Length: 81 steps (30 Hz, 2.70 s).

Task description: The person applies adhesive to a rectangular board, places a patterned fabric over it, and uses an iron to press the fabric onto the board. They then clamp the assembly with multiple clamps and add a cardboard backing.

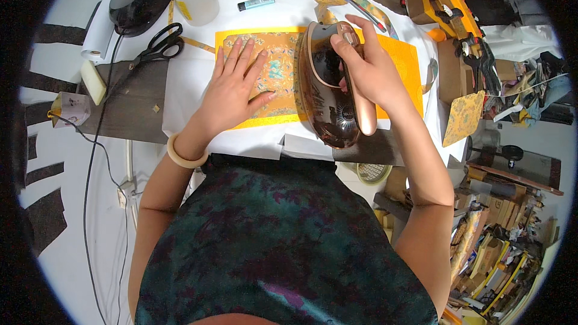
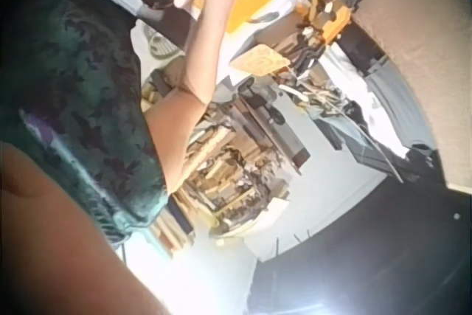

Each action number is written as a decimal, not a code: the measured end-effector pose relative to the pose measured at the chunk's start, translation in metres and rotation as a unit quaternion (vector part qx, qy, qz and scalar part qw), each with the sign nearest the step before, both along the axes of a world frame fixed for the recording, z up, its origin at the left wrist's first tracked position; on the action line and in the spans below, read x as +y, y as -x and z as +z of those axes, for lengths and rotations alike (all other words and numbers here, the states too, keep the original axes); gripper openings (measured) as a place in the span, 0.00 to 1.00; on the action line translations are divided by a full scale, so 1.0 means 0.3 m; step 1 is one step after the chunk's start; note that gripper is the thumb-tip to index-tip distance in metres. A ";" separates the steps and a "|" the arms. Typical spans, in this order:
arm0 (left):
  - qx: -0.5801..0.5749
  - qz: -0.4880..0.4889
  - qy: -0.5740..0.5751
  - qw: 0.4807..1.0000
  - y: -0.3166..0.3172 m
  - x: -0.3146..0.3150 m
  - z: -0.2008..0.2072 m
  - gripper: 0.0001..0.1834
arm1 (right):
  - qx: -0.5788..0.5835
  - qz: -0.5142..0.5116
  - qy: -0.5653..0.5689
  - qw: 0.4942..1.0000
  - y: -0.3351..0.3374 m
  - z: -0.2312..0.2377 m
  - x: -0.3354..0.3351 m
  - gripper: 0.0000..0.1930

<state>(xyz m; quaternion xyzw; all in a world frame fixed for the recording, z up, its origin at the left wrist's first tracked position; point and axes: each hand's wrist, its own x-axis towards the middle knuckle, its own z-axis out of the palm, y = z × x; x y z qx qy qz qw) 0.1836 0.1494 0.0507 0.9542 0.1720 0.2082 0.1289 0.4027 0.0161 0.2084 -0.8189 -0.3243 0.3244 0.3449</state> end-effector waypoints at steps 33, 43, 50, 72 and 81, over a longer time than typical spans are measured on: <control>0.016 0.016 0.068 0.997 0.039 -0.065 0.045 0.48 | -0.467 0.412 -0.045 0.781 -0.179 -0.034 0.358 0.29; 0.014 0.015 0.071 0.997 0.055 -0.079 0.042 0.55 | -0.477 0.427 -0.029 0.768 -0.148 0.006 0.401 0.29; 0.001 0.016 0.066 0.998 0.055 -0.082 0.032 0.56 | -0.483 0.405 -0.016 0.776 -0.131 0.017 0.393 0.30; 0.002 0.019 0.066 0.998 0.053 -0.084 0.031 0.54 | -0.495 0.401 -0.009 0.771 -0.128 0.010 0.393 0.30; 0.001 0.014 0.067 0.998 0.052 -0.082 0.035 0.53 | -0.474 0.410 -0.040 0.778 -0.103 0.019 0.395 0.29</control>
